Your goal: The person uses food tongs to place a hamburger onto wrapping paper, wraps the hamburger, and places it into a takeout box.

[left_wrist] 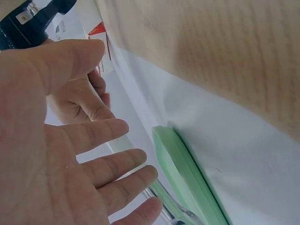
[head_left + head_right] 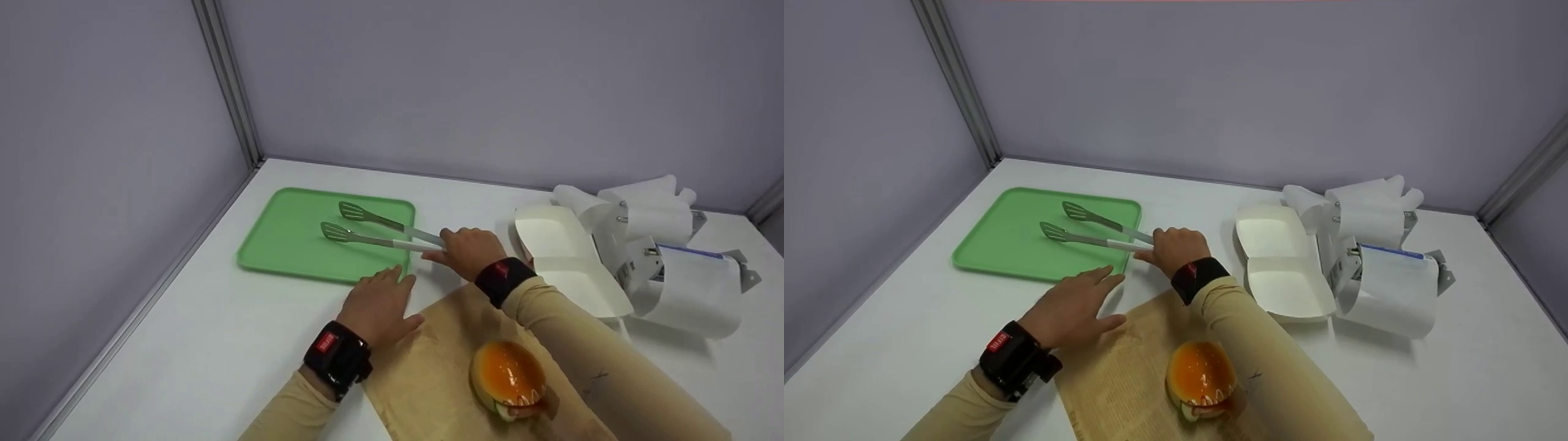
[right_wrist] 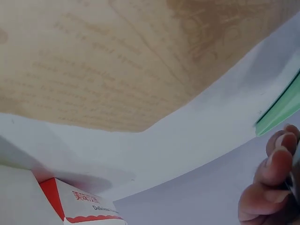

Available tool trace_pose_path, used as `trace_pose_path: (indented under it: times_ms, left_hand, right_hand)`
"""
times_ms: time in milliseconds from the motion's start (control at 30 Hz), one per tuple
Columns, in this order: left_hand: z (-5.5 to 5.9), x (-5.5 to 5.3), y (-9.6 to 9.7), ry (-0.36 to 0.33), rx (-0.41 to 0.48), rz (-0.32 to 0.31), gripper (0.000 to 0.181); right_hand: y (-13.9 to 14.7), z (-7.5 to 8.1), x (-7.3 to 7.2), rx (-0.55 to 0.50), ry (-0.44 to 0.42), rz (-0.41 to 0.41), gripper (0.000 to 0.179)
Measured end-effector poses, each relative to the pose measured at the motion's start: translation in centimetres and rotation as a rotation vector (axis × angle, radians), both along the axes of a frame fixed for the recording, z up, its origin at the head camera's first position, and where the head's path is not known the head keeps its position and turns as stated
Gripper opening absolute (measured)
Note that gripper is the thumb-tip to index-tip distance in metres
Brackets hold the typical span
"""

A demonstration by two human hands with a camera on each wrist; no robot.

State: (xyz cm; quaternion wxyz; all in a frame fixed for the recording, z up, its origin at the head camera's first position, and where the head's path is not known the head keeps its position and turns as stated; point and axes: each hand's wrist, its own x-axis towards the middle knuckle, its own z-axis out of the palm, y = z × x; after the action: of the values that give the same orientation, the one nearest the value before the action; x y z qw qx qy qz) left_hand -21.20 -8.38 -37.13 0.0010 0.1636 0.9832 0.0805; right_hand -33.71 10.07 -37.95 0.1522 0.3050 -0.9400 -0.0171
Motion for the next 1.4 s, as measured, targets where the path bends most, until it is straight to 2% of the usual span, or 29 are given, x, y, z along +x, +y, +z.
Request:
trace_pose_path:
  times_ms: [233,433,567,700,833,1033,1200,1400]
  left_hand:
    - [-0.2,0.1,0.1,-0.004,0.010,-0.001,0.066]
    - [-0.3,0.1,0.0,-0.021,0.021,0.018,0.067]
    - [-0.4,0.2,0.2,-0.033,0.015,0.010,0.067]
    - [-0.5,0.2,0.3,-0.029,0.009,0.001,0.067]
    - [-0.5,0.2,0.3,-0.020,0.009,-0.003,0.067]
    - [-0.7,0.1,0.1,-0.011,-0.018,-0.017,0.066]
    - [-0.9,0.1,-0.1,0.025,0.000,-0.032,0.064]
    - [-1.0,0.0,0.0,0.037,0.016,-0.040,0.064]
  right_hand:
    - [0.6,-0.2,0.1,-0.026,-0.140,-0.049,0.037]
    - [0.5,-0.3,0.3,-0.043,-0.190,-0.073,0.036]
    - [0.6,-0.6,0.7,-0.053,-0.166,-0.105,0.042]
    - [0.8,-0.8,1.1,-0.057,-0.060,-0.124,0.042]
    - [1.1,-0.7,1.7,-0.108,0.037,-0.104,0.040]
    - [2.0,-0.3,3.3,-0.210,-0.050,-0.033,0.050]
    - [2.9,-0.1,4.9,-0.188,-0.059,-0.012,0.055]
    - [4.2,-0.2,6.5,-0.179,-0.074,-0.011,0.059]
